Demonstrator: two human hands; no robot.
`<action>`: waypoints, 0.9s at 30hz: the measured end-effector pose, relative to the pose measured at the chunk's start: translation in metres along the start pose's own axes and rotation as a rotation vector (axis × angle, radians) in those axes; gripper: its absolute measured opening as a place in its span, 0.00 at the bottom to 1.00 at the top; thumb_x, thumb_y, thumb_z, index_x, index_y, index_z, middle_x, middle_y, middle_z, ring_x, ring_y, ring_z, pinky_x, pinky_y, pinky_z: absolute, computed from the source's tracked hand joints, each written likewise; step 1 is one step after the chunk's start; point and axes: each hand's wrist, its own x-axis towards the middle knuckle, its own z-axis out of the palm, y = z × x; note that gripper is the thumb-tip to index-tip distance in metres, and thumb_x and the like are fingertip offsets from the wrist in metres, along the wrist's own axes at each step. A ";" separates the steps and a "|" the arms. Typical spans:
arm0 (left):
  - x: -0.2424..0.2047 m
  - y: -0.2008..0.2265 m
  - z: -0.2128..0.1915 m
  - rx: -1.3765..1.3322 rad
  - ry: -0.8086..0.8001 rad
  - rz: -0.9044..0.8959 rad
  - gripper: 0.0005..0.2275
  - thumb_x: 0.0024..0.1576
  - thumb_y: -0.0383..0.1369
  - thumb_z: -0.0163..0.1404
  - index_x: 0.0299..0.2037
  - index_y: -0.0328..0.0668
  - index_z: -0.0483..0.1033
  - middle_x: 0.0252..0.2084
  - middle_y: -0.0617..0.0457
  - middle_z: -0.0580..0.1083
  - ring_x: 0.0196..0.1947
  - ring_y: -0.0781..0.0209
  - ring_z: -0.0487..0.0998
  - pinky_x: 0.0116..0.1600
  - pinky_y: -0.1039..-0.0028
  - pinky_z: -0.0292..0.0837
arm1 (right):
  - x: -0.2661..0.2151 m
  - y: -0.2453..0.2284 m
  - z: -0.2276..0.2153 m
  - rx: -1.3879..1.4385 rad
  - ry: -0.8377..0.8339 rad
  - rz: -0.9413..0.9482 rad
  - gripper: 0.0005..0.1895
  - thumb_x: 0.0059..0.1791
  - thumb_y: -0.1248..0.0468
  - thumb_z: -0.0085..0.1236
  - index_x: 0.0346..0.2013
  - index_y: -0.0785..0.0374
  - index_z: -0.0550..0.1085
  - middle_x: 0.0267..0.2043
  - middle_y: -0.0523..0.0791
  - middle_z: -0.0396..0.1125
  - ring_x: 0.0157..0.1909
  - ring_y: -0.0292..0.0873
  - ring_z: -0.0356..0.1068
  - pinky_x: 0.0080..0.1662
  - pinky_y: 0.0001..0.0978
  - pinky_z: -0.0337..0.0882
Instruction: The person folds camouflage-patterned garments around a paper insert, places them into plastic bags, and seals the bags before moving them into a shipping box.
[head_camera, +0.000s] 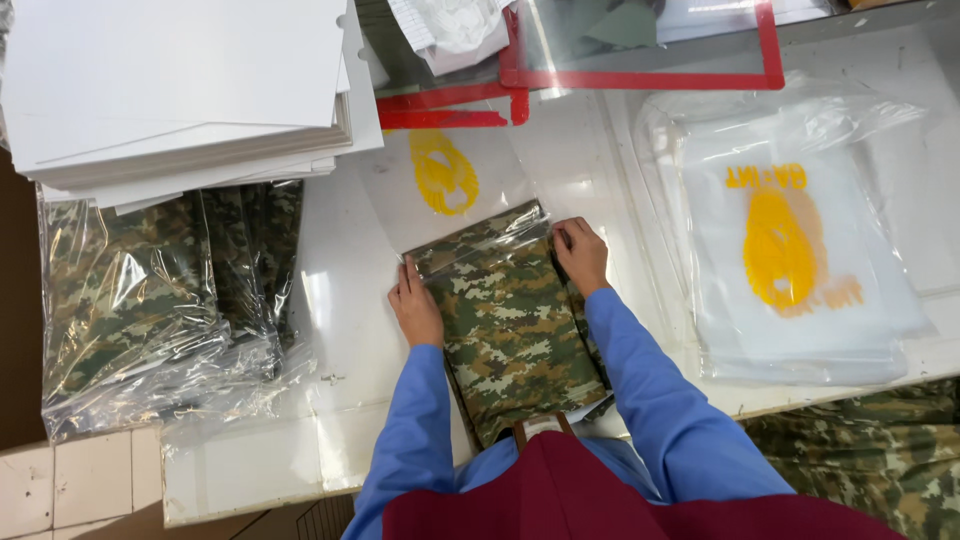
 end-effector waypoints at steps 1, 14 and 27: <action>0.008 0.005 -0.009 -0.138 -0.015 -0.084 0.30 0.58 0.18 0.52 0.73 0.39 0.60 0.64 0.37 0.66 0.57 0.43 0.72 0.59 0.59 0.71 | 0.001 0.002 0.004 -0.001 0.077 -0.051 0.07 0.53 0.57 0.58 0.45 0.47 0.76 0.40 0.35 0.68 0.38 0.47 0.76 0.40 0.41 0.77; -0.146 -0.022 -0.083 -0.276 -0.168 0.330 0.05 0.60 0.31 0.57 0.37 0.40 0.75 0.29 0.53 0.68 0.31 0.58 0.67 0.41 0.68 0.69 | -0.176 0.050 -0.073 0.026 -0.149 -0.076 0.04 0.54 0.63 0.52 0.36 0.54 0.75 0.39 0.38 0.71 0.34 0.37 0.69 0.36 0.30 0.73; -0.125 0.006 -0.140 -0.433 -0.534 0.017 0.04 0.56 0.37 0.59 0.31 0.56 0.77 0.31 0.64 0.72 0.29 0.61 0.77 0.30 0.63 0.71 | -0.231 -0.015 -0.125 0.574 -0.184 0.710 0.09 0.57 0.58 0.49 0.40 0.61 0.67 0.33 0.54 0.81 0.34 0.51 0.86 0.43 0.38 0.83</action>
